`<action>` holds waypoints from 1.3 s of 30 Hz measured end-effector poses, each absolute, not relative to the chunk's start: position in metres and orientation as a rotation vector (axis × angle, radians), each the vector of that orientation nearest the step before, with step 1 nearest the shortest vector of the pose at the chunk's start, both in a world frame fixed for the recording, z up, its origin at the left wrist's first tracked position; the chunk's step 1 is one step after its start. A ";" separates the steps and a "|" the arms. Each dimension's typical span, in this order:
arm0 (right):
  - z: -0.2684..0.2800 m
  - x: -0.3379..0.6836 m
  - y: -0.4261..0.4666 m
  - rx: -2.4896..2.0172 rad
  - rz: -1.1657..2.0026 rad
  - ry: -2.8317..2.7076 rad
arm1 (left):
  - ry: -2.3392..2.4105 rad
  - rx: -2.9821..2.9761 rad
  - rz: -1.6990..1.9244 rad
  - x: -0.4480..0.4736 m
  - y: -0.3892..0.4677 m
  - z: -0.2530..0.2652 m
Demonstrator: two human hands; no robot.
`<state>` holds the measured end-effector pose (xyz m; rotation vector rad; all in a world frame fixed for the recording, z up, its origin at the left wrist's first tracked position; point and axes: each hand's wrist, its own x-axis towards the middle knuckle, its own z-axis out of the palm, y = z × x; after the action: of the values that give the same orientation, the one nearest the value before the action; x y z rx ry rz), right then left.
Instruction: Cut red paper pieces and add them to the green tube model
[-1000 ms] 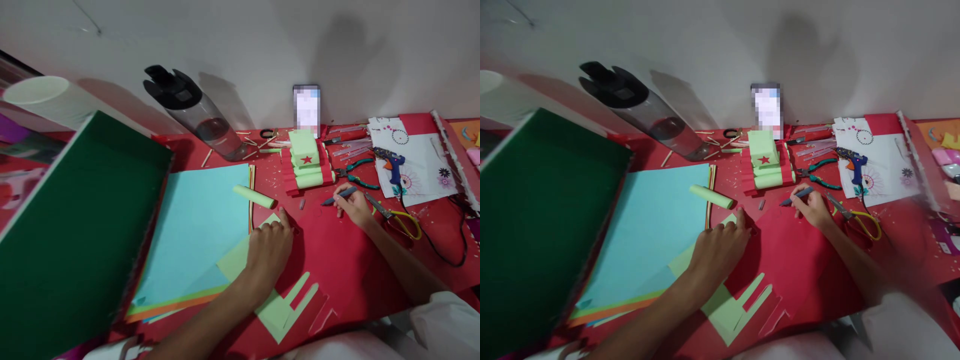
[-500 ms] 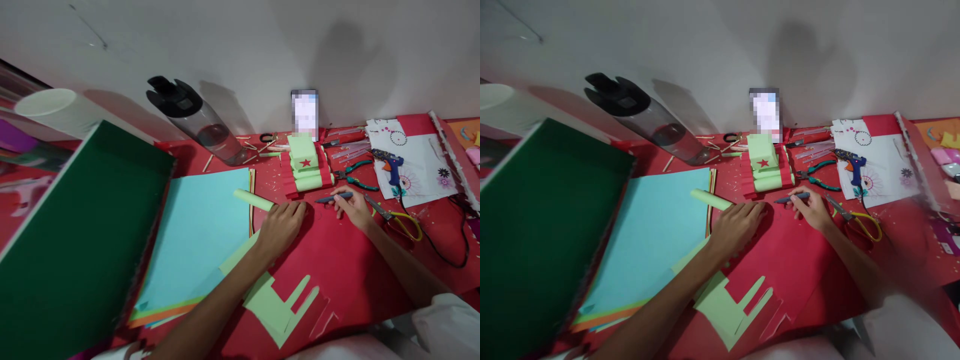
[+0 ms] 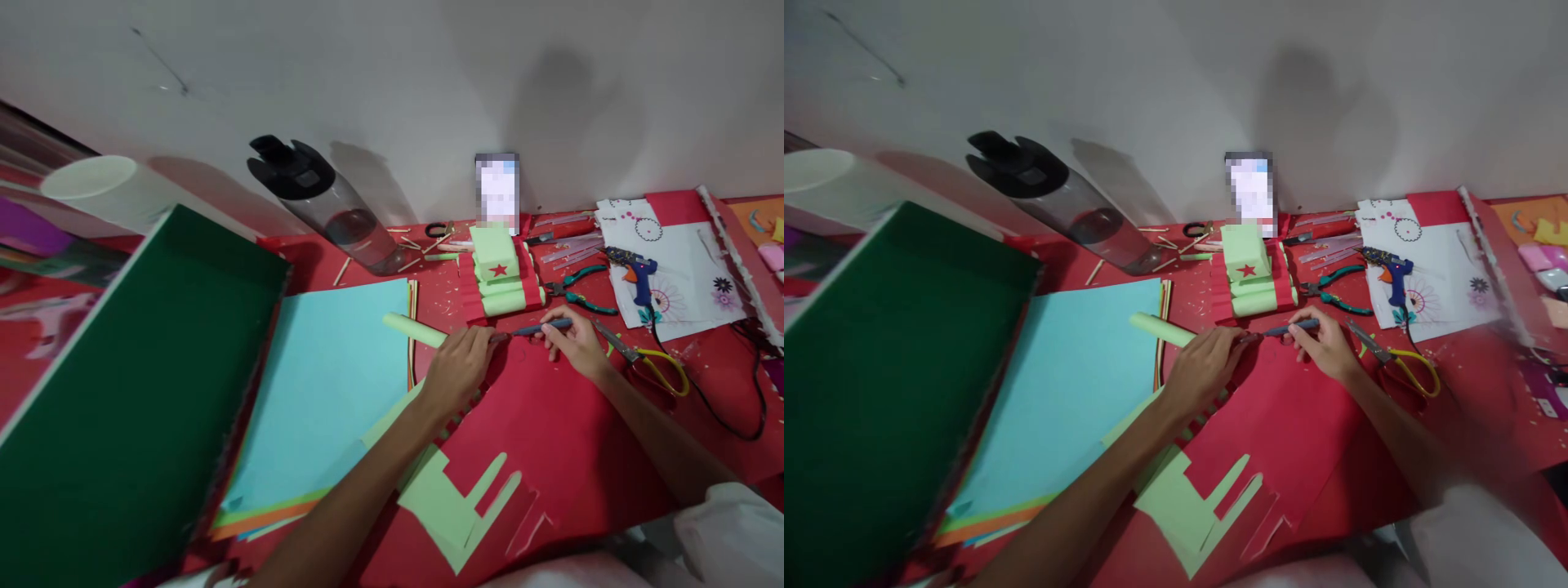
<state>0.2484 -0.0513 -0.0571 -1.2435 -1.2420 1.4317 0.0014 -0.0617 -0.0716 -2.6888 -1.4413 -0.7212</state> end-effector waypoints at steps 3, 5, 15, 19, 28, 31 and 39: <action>-0.056 0.249 -0.052 -1.240 1.452 -1.239 | -1.466 -2.715 -0.771 0.003 -0.063 -0.072; -0.056 0.249 -0.052 -1.235 1.466 -1.251 | -1.506 -2.765 -0.789 0.004 -0.064 -0.071; -0.059 0.254 -0.058 -1.161 1.455 -1.286 | -1.714 -3.069 -1.189 0.001 -0.067 -0.051; -0.056 0.252 -0.062 -1.121 1.475 -1.282 | -1.722 -3.051 -1.268 0.002 -0.071 -0.044; -0.047 0.247 -0.068 -1.132 1.438 -1.468 | -1.667 -3.092 -0.729 0.000 -0.072 -0.038; -0.046 0.247 -0.069 -1.132 1.470 -1.448 | -1.722 -2.984 -0.407 -0.006 -0.068 -0.026; -0.054 0.258 -0.060 -1.365 0.788 -1.854 | -1.885 -2.575 0.303 -0.018 -0.063 0.008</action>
<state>0.2583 -0.0601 -0.0541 -1.3649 -1.8537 0.7882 -0.0175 -0.0630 0.0076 -2.5746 -1.8850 0.3025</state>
